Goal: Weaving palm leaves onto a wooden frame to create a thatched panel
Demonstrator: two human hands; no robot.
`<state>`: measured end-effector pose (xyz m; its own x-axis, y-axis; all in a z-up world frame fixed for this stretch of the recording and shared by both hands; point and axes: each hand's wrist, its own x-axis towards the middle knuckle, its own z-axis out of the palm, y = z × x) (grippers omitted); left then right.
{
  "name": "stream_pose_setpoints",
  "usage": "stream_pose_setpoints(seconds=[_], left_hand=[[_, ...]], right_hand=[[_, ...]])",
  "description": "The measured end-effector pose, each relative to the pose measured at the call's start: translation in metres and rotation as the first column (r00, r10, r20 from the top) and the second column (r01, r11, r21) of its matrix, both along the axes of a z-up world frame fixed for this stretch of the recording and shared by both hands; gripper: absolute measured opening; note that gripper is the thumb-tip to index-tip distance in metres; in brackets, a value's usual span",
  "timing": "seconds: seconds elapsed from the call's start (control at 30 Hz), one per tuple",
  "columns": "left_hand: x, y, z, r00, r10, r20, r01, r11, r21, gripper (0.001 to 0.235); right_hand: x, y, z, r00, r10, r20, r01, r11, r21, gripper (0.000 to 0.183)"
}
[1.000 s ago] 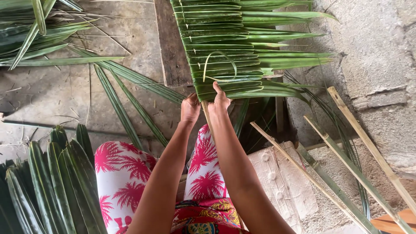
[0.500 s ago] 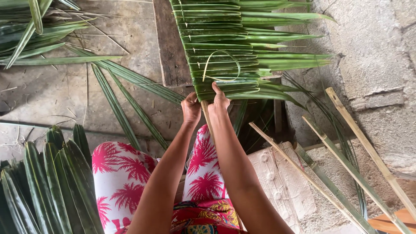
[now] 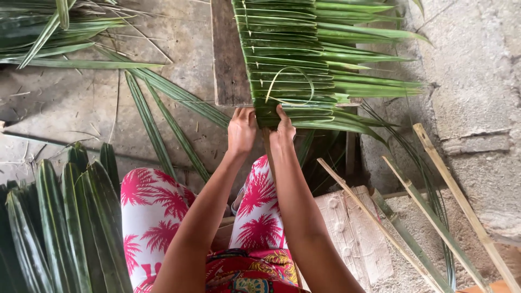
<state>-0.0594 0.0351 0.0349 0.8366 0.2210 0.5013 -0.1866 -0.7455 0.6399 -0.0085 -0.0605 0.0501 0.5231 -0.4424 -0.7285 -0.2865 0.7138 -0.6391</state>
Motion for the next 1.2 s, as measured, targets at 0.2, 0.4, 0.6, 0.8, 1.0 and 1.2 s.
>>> stream_pose_setpoints(seconds=[0.2, 0.4, 0.6, 0.8, 1.0, 1.2], left_hand=[[0.016, -0.017, -0.020, 0.994, -0.074, 0.085, 0.039, 0.933, 0.357, 0.008], [0.003, -0.043, 0.002, 0.897, -0.297, 0.326, 0.149, 0.900, 0.410, 0.010], [-0.063, -0.066, 0.044, 0.781, -0.463, 0.419, 0.300, 0.867, 0.399, 0.029], [-0.143, -0.127, 0.131, 0.632, -0.620, 0.465, 0.622, 0.764, 0.174, 0.011], [-0.198, -0.213, 0.177, 0.390, -0.767, 0.509, 0.896, 0.443, -0.020, 0.039], [-0.092, -0.192, 0.260, 0.454, -0.774, 0.440, 0.876, 0.479, -0.062, 0.033]], right_hand=[[-0.017, 0.003, 0.014, 0.999, -0.010, 0.035, 0.010, 1.000, 0.007, 0.073], [-0.040, 0.001, 0.064, 0.994, 0.105, -0.043, -0.104, 0.995, 0.005, 0.088], [-0.058, -0.003, 0.060, 0.963, 0.233, -0.138, -0.233, 0.972, 0.017, 0.103], [0.019, -0.015, -0.008, 0.954, 0.298, -0.016, -0.298, 0.954, -0.027, 0.074], [0.045, -0.045, -0.055, 0.989, 0.142, -0.045, -0.131, 0.973, 0.190, 0.047], [0.035, -0.044, -0.046, 0.985, 0.155, -0.081, -0.141, 0.978, 0.152, 0.095]])
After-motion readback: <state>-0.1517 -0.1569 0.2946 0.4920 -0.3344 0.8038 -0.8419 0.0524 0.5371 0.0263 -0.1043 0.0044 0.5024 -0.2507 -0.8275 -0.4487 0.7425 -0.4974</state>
